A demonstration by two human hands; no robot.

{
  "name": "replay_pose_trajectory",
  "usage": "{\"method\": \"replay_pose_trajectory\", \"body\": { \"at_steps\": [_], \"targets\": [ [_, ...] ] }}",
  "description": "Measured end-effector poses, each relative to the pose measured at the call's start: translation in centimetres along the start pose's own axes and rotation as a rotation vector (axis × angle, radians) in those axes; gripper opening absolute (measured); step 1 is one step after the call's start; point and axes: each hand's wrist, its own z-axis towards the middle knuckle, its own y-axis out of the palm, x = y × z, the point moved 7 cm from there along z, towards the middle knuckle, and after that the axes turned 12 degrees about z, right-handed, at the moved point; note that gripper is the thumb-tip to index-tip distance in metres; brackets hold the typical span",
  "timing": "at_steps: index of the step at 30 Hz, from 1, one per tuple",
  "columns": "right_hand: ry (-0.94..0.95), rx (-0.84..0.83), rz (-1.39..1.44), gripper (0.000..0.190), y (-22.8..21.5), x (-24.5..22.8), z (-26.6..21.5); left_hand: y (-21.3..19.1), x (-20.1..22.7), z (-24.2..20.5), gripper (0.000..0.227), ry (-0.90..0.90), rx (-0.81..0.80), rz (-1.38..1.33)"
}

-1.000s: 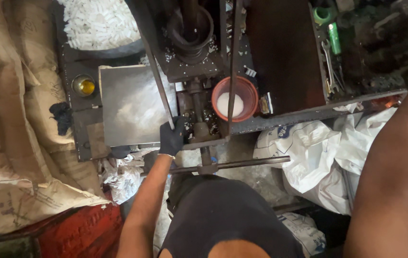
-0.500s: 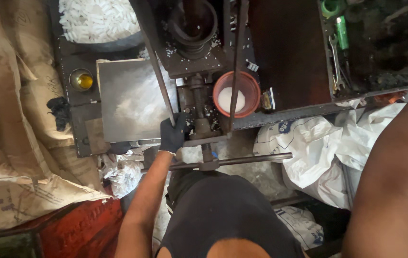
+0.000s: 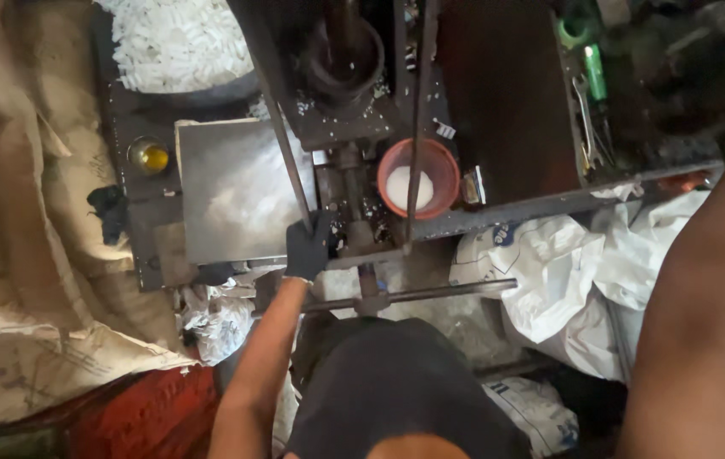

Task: The person operates a manual machine by turning a crank with their right hand while using their left hand to place and adjust small rectangular objects on a metal plate. The person repeatedly cycles the crank and handles the objects, moving them between the plate and a nearby container.

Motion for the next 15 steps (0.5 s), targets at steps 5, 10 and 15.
{"method": "replay_pose_trajectory", "body": {
  "at_steps": [5, 10, 15],
  "targets": [
    [-0.003, 0.034, -0.006, 0.049, -2.9, -0.6, -4.5, 0.3, -1.5, -0.5, 0.036, -0.021, 0.037, 0.077],
    [-0.018, 0.054, -0.011, 0.050, -4.4, -1.2, -7.1, -0.2, -0.4, -0.7, 0.036, 0.125, 0.110, 0.135],
    [-0.022, 0.048, -0.008, 0.050, -4.7, -0.1, -8.3, -0.9, -4.9, -2.6, 0.049, -0.111, -0.017, 0.138]
  ]
}}
